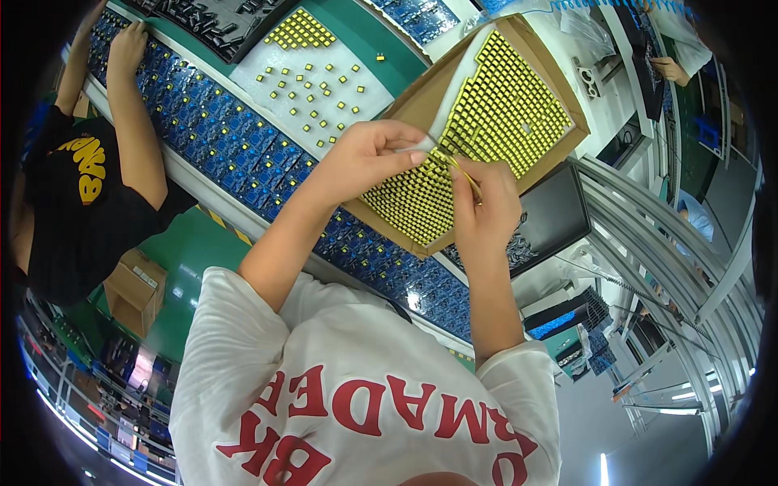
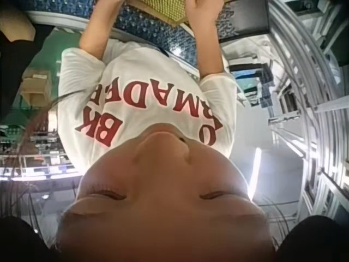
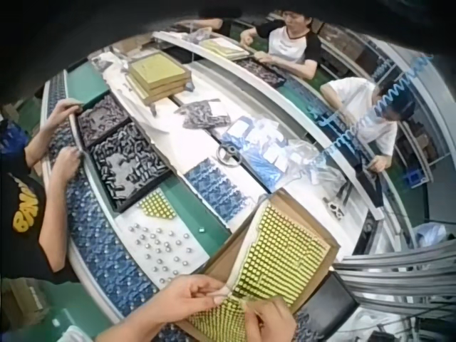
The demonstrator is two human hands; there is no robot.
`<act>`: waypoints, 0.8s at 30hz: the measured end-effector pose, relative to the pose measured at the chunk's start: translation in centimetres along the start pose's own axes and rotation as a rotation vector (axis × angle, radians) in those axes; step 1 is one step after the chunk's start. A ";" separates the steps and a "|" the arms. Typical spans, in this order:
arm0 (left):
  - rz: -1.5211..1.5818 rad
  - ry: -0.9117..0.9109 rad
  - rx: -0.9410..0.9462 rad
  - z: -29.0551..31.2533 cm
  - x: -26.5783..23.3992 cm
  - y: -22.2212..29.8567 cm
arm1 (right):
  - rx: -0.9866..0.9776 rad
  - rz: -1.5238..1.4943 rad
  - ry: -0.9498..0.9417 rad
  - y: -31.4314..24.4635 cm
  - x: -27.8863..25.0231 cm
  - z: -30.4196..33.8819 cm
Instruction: Assembling small electronic components onto a grid and processing circuit boards on a production line.
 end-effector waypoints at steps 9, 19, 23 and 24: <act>-0.007 0.017 0.046 0.1 0.0 0.4 | 0.007 0.000 -0.010 0.8 -0.9 0.9; -0.001 0.028 0.056 0.1 0.0 0.5 | -0.017 -0.034 0.006 -0.1 -0.8 -0.7; -0.031 0.035 0.038 0.3 0.0 0.3 | 0.021 -0.022 -0.068 -0.3 -0.4 -1.4; -0.032 0.051 0.060 0.5 0.0 0.4 | 0.010 -0.027 -0.082 -0.5 -0.4 -1.4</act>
Point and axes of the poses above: each hand's wrist, its own z-axis away from the middle knuckle, its own x-axis out of the palm, y = z × x, the point moved 9 cm from there along -z, towards the middle knuckle, and after that the axes turned 6 degrees about -x, right-handed, at the moved point
